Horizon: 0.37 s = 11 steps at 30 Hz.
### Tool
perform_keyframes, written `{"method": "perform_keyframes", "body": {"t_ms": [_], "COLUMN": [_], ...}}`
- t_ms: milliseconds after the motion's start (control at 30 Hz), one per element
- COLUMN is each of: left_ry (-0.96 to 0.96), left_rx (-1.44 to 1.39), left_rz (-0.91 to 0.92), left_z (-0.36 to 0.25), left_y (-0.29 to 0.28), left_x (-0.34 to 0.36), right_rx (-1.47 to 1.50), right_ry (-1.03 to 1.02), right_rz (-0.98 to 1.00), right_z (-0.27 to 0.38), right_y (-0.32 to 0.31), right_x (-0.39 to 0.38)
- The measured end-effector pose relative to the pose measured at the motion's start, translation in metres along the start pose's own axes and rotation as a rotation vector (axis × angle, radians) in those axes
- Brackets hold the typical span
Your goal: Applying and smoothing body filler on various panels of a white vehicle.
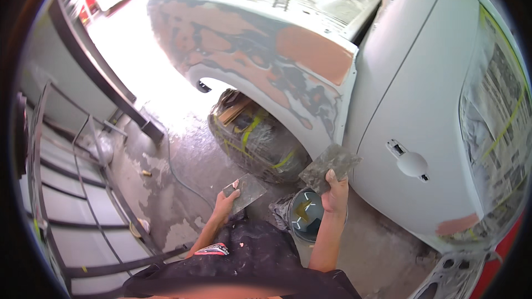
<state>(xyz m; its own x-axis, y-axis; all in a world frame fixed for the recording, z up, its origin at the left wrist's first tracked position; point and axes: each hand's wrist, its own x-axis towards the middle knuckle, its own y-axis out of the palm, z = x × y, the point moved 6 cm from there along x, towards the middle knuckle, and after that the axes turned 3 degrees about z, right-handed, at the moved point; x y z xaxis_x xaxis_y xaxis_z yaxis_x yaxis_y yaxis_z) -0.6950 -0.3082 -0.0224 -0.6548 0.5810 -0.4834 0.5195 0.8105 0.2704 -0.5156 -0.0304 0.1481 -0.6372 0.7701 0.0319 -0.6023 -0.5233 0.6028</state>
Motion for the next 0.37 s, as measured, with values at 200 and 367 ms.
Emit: {"method": "perform_keyframes", "body": {"t_ms": [200, 367], "left_ry": [0.042, -0.108], "left_rx": [0.113, 0.248], "left_rz": [0.365, 0.545], "left_z": [-0.068, -0.112], "left_y": [0.018, 0.026], "left_x": [0.098, 0.149], "right_rx": [-0.158, -0.332], "right_ry": [-0.208, -0.335], "right_rz": [-0.215, -0.369], "right_z": [0.062, 0.102], "right_y": [0.053, 0.073], "right_x": [0.083, 0.140]}}
